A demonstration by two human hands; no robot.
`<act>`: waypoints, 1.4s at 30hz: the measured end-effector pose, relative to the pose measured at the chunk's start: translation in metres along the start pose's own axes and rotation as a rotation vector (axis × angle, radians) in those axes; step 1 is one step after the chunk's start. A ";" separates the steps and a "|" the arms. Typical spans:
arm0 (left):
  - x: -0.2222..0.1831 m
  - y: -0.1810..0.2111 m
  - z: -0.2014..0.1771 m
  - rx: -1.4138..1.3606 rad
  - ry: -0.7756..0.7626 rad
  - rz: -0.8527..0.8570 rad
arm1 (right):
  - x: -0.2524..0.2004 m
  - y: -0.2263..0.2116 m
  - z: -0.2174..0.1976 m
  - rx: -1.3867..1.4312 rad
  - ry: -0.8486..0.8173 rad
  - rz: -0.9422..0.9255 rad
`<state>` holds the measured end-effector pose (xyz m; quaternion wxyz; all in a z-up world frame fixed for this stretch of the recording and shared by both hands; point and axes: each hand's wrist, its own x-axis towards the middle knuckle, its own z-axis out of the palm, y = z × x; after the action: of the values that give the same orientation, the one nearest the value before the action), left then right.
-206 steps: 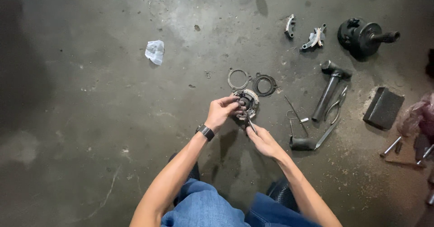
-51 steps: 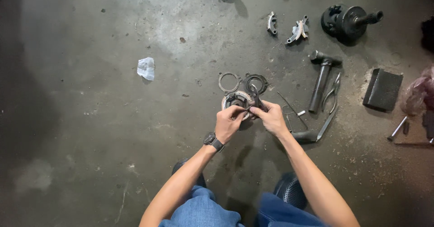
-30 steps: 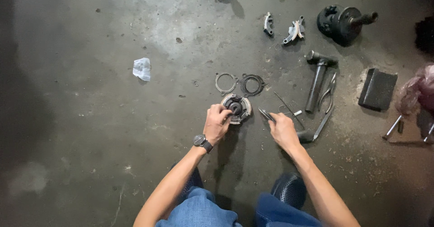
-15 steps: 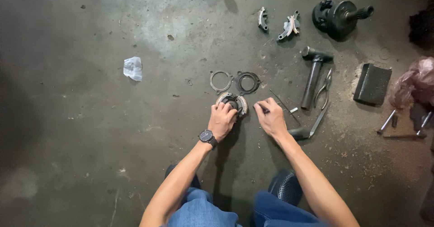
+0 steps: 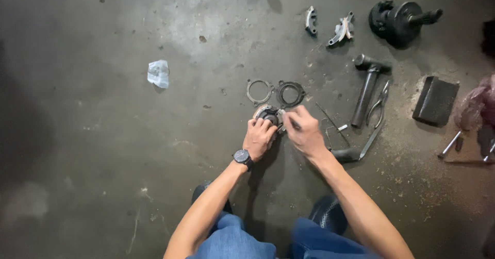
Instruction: Assembling and repairing motorcycle clutch components on a workshop floor.
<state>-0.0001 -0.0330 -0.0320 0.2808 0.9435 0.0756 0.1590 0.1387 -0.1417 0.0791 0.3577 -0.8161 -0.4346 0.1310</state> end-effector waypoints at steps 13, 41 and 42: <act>0.002 0.013 -0.036 -0.021 0.087 -0.105 | 0.003 -0.015 -0.020 0.156 0.110 0.005; 0.035 -0.010 -0.029 0.180 -0.344 -0.089 | 0.007 0.055 -0.004 0.129 0.008 0.345; 0.032 -0.008 -0.026 0.191 -0.336 -0.109 | 0.013 0.061 -0.013 0.080 0.003 0.608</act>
<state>0.0202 -0.0057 -0.0077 0.2067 0.9736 0.0933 -0.0238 0.1907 -0.1595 0.0467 0.3344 -0.8943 -0.1643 0.2479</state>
